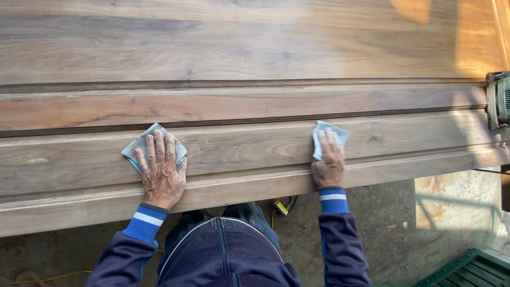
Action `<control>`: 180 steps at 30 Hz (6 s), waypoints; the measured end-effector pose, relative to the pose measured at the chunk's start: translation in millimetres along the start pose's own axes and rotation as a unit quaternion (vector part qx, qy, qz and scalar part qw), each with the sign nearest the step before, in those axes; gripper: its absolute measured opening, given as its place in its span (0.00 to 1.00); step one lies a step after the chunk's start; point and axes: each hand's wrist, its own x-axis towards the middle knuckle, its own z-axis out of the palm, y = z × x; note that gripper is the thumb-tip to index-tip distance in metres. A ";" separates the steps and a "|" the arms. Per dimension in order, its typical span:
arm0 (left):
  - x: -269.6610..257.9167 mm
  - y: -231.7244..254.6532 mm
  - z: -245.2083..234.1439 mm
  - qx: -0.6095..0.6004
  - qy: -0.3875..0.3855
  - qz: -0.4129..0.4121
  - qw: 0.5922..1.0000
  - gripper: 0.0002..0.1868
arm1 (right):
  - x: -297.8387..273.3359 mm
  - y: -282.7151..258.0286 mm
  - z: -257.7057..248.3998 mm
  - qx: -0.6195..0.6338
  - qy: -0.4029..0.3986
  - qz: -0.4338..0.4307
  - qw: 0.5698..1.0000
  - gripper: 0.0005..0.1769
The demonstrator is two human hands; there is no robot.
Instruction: Sanding a wooden door using sandpaper.
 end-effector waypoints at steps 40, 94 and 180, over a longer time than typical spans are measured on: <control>-102.8 -176.5 -59.8 0.095 0.166 -0.275 0.942 0.34 | -45.1 -151.2 -17.9 0.112 -0.226 -0.504 0.826 0.35; -178.2 -405.8 -130.2 -0.139 0.291 -0.289 0.901 0.29 | -27.9 -463.4 102.0 -0.021 -0.234 -0.587 0.775 0.43; -157.7 -486.7 -177.8 0.054 0.145 -0.032 0.987 0.20 | -59.9 -571.0 99.1 0.081 -0.065 -0.305 0.947 0.30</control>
